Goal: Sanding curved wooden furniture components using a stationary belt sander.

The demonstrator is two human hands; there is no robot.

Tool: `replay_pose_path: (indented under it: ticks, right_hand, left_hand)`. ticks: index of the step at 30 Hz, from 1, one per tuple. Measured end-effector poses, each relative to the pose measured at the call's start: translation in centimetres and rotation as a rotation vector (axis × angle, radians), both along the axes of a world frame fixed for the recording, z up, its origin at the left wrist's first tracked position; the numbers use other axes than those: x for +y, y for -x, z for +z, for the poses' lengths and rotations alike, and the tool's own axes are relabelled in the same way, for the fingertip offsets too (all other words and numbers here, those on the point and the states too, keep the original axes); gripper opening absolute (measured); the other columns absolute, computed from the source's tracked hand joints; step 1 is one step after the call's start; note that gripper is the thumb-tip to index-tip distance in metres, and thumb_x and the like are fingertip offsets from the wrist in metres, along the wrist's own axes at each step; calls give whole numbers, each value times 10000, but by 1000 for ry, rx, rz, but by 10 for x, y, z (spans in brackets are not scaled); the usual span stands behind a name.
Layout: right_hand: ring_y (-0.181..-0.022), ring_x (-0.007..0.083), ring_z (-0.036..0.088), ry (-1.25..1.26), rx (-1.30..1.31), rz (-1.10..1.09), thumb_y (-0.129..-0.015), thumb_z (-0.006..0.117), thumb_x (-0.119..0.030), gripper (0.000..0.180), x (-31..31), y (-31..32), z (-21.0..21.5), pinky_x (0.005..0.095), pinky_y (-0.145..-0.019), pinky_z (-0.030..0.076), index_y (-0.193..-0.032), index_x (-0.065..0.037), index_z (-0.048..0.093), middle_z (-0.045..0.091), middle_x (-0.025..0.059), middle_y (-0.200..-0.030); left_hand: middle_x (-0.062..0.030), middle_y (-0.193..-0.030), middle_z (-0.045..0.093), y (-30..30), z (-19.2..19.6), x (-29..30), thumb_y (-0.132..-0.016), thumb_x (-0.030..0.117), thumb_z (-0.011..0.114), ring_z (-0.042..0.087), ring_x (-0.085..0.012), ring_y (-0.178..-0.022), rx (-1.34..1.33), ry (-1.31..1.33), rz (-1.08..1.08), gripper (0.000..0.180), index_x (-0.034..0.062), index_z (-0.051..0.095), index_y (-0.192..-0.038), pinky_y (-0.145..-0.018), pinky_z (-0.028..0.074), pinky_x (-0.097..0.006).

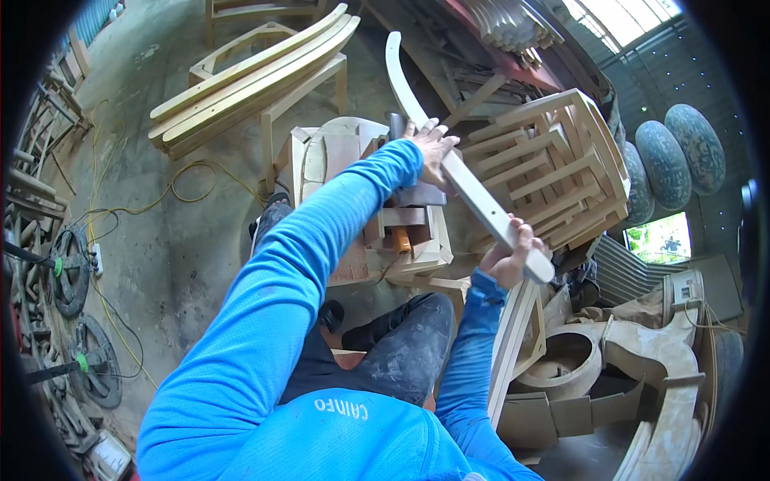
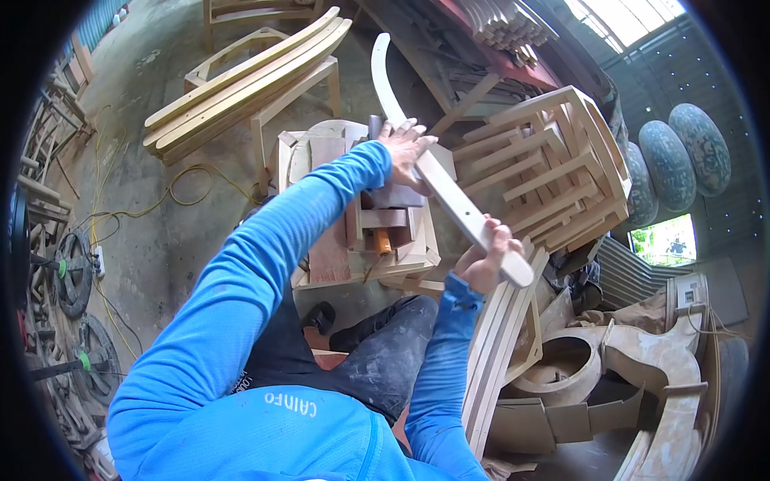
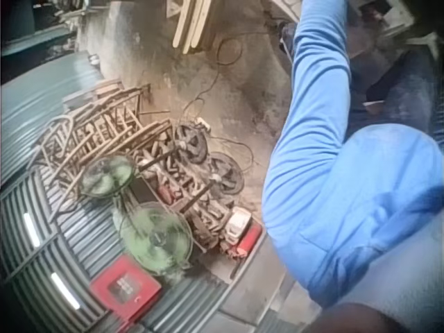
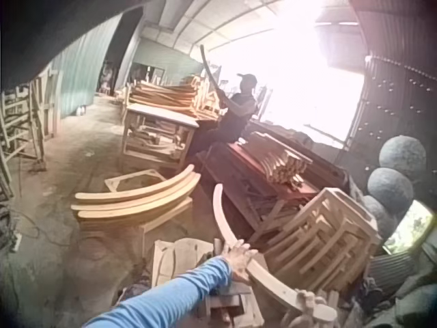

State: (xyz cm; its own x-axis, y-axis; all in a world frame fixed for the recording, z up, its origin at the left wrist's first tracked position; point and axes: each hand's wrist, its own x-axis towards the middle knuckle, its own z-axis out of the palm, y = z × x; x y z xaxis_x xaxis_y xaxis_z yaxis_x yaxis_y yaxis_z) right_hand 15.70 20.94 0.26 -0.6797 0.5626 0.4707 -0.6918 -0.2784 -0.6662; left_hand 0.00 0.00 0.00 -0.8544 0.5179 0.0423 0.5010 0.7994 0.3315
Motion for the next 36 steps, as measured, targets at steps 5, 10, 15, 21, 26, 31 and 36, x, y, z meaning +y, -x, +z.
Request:
replay_pose_path:
  ticks: [5, 10, 15, 21, 26, 31, 36]
  right_hand:
    - [-1030, 254, 671, -56, -39, 36, -876, 707, 13, 227, 54, -125, 32, 536, -1083, 497, -990, -96, 543, 646, 107, -960]
    - [-888, 214, 606, -163, -105, -84, -883, 649, -58, 120, 144, -282, 109, 434, -945, 508, -914, -50, 533, 593, 75, -870]
    - [-783, 137, 541, -482, -146, -230, -921, 583, -92, 112, 230, -396, 240, 308, -824, 486, -862, -93, 488, 521, 16, -819]
    - [-766, 138, 532, -431, -135, -171, -1023, 461, -116, 139, 298, -446, 354, 319, -814, 507, -885, -125, 454, 447, 23, -780]
    - [-769, 144, 519, -401, -38, -423, -1005, 489, -149, 155, 220, -379, 327, 322, -831, 486, -856, -129, 454, 443, 14, -780]
    - [-831, 122, 511, -398, 17, -26, -982, 586, -167, 161, 103, -254, 229, 328, -886, 424, -871, -144, 472, 457, -9, -816]
    - [-916, 194, 591, -459, 38, -70, -1031, 574, -269, 210, 60, -144, 140, 434, -987, 476, -909, -116, 499, 579, 31, -905]
  left_hand:
    - [-163, -1334, 623, -27, 5, -15, -672, 745, 795, 541, -342, -1343, 257, -54, -301, 932, 126, 629, -1348, -1202, 311, -584]
    - [-83, -893, 670, -113, 5, 24, -638, 766, 812, 680, -272, -891, 623, -440, -475, 734, 92, 697, -907, -888, 516, -438]
    - [-67, -798, 587, -248, 53, 91, -585, 734, 836, 612, -253, -787, 576, -833, -366, 714, 93, 617, -812, -764, 460, -427]
    - [-64, -788, 574, -282, 82, 113, -649, 824, 735, 595, -243, -772, 504, -991, -319, 764, 88, 617, -813, -784, 441, -412]
    - [-101, -802, 629, -222, 69, 81, -825, 803, 610, 617, -270, -797, 428, -957, -330, 726, 80, 663, -834, -841, 454, -423]
    - [-147, -907, 693, -117, 23, 40, -977, 744, 434, 657, -339, -1031, 269, -747, -225, 737, 72, 731, -915, -1141, 357, -542]
    - [-210, -1511, 431, -54, -8, 7, -955, 836, 264, 245, -387, -1521, 67, -595, 28, 941, 46, 580, -1356, -1259, 98, -612]
